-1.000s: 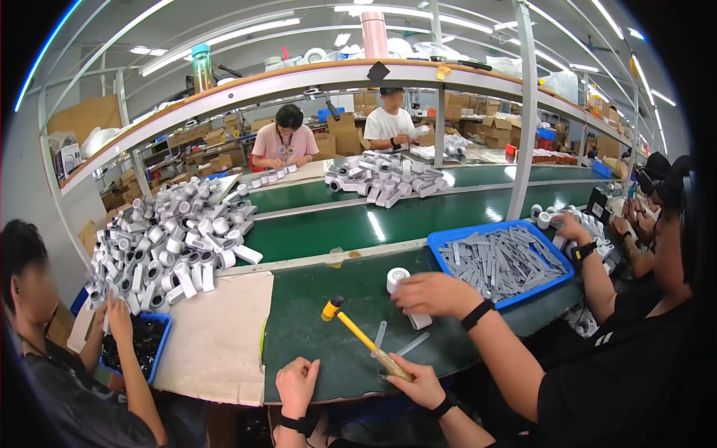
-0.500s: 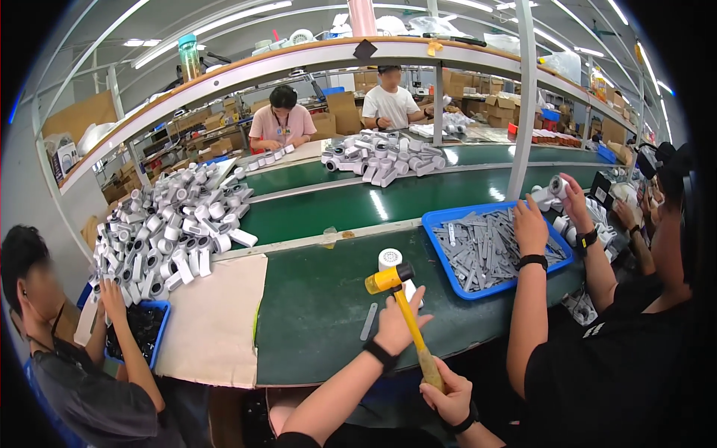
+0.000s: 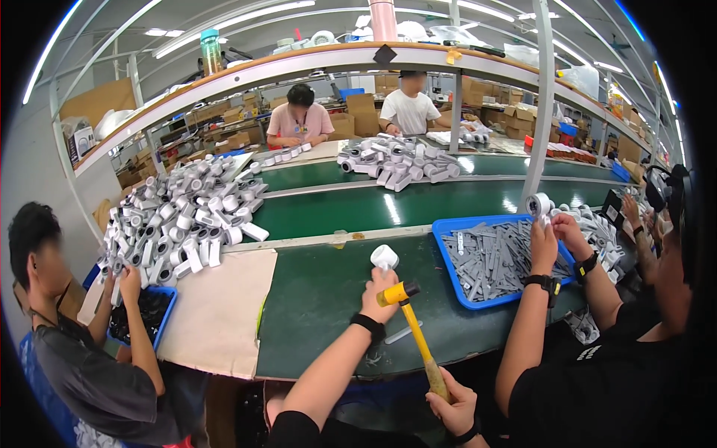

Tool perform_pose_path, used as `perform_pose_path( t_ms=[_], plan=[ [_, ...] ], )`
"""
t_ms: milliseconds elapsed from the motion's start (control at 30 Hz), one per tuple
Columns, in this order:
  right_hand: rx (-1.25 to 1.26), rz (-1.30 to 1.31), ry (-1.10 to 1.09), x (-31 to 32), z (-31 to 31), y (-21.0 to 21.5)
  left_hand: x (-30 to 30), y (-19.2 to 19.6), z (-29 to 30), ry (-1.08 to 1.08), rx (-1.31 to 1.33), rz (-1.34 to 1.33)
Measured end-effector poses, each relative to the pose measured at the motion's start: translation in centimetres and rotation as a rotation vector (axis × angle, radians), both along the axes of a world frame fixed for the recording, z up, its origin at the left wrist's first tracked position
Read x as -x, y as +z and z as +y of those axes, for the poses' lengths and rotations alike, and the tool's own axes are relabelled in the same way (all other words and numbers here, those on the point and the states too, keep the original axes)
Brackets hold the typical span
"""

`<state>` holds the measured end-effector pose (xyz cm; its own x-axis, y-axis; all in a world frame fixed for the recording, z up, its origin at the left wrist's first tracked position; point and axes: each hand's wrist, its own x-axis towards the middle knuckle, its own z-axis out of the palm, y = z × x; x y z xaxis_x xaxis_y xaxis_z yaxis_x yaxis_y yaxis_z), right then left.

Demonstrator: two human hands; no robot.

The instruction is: The person assembles lint removers by picking up a white plastic housing, inserting a black component, and tapping the assembly with a hammer. They then place the finished unit on the table and repeat the process.

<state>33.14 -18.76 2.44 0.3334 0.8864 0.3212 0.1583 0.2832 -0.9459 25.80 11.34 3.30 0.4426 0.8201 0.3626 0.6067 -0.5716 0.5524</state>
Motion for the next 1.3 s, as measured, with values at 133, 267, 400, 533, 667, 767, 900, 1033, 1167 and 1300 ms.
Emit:
perform_pose_path(
  t_ms=[133, 267, 400, 533, 667, 767, 900, 1033, 1167, 1300],
  plan=[
    [0.051, 0.058, 0.026, 0.3, 0.6, 0.2, 7.6, 0.7, 1.5, -0.008, 0.142, -0.257],
    [0.147, 0.042, 0.097, 0.4, 1.7, -0.4, 16.0, 1.0, -2.4, -0.046, 0.200, -0.253],
    [0.146, -0.233, 0.154, 1.3, 3.8, -0.6, 21.6, 1.1, -7.3, 0.079, 0.305, -0.203],
    [0.044, -0.451, 0.206, 3.5, 5.5, 0.9, 23.6, -0.4, -9.9, 0.236, 0.041, -0.282],
    [-0.091, -0.582, 0.188, 5.1, 6.1, 3.1, 23.9, -1.8, -10.5, 0.300, -0.080, -0.325],
    [-0.155, -0.633, 0.164, 5.6, 6.1, 3.3, 24.0, -2.2, -10.7, 0.307, -0.121, -0.356],
    [-0.044, -0.768, 0.209, 5.1, 6.1, 3.6, 24.2, -2.4, -10.3, 0.283, -0.134, -0.373],
    [-0.136, -0.675, 0.090, 5.9, 5.3, 5.3, 24.3, -2.6, -10.4, 0.283, -0.129, -0.406],
    [-0.168, -0.695, 0.154, 5.9, 5.8, 3.3, 24.1, -2.7, -10.2, 0.282, -0.138, -0.418],
    [-0.021, -0.873, 0.183, 5.9, 5.8, 4.4, 24.2, -3.0, -10.0, 0.303, -0.165, -0.395]
  ],
)
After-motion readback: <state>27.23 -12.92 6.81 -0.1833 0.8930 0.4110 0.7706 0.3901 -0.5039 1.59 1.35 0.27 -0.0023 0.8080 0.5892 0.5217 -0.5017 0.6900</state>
